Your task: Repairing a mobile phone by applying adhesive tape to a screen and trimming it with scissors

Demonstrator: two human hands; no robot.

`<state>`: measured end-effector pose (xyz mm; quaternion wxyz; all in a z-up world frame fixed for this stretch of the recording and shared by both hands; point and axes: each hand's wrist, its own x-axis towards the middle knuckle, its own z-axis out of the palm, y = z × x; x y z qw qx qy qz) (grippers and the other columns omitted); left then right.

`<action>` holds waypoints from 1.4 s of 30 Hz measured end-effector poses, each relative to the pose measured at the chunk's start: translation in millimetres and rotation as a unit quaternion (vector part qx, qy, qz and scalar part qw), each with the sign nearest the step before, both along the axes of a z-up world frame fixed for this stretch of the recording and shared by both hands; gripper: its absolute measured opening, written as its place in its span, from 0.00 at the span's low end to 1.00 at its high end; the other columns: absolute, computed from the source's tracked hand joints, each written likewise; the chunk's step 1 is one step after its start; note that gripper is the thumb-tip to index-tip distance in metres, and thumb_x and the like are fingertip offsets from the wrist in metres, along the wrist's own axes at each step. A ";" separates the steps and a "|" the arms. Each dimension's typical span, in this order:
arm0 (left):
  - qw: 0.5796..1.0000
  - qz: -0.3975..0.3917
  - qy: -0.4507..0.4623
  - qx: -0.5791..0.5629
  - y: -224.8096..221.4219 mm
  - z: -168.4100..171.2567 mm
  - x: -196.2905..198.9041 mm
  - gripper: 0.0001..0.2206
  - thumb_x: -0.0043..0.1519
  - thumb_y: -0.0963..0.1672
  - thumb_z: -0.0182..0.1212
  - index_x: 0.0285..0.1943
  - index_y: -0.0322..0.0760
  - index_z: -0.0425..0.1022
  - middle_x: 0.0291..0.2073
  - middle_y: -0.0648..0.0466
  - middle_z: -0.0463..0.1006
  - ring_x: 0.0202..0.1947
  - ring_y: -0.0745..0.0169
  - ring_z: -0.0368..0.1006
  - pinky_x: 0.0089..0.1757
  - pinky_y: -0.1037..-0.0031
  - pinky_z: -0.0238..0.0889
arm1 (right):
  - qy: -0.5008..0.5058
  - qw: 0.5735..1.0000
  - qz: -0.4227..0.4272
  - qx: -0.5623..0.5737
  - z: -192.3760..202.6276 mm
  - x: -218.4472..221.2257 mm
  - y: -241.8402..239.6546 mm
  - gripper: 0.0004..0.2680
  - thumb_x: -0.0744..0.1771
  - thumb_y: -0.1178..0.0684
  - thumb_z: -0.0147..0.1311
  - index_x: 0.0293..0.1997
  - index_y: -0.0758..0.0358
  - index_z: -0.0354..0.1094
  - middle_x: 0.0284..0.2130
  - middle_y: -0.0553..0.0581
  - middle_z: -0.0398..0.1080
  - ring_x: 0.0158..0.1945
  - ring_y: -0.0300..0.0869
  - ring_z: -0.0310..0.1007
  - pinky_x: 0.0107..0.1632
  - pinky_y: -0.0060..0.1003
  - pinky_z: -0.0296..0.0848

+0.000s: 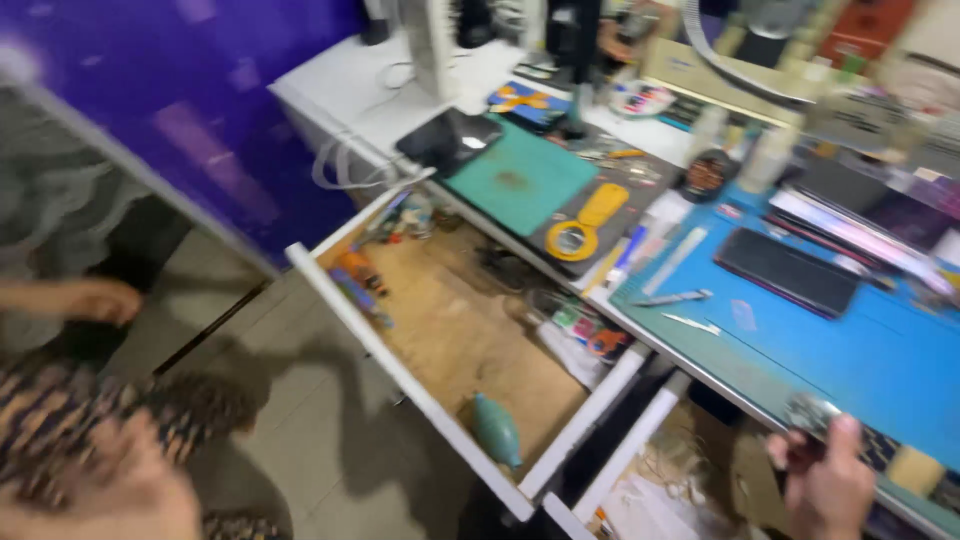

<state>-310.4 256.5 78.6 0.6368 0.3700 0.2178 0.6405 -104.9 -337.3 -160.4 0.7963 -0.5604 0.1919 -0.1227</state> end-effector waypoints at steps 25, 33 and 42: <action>0.513 -0.836 0.190 0.040 -379.0 -91.9 181.8 0.33 0.46 0.38 0.50 0.64 0.42 0.46 0.50 0.45 0.52 0.41 0.49 0.64 0.30 0.67 0.71 | -0.051 0.989 0.085 0.112 148.6 -41.0 22.8 0.26 0.73 0.33 0.28 0.43 0.72 0.68 0.33 0.68 0.74 0.29 0.47 0.79 0.25 0.33 0.79; 0.385 -0.905 0.173 -0.056 -449.6 -91.4 180.1 0.26 0.46 0.34 0.47 0.58 0.29 0.65 0.51 0.47 0.57 0.49 0.45 0.70 0.49 0.47 0.75 | -0.036 0.991 0.043 0.119 160.1 -51.6 -2.6 0.28 0.71 0.30 0.20 0.61 0.61 0.64 0.47 0.62 0.75 0.50 0.49 0.77 0.39 0.37 0.71; 0.433 -0.889 0.146 -0.019 -420.0 -85.3 196.9 0.22 0.63 0.38 0.57 0.69 0.28 0.70 0.49 0.42 0.77 0.49 0.54 0.77 0.47 0.59 0.77 | -0.055 0.986 0.100 0.123 141.5 -42.5 8.1 0.30 0.72 0.30 0.25 0.59 0.69 0.68 0.37 0.62 0.80 0.35 0.39 0.74 0.23 0.24 0.66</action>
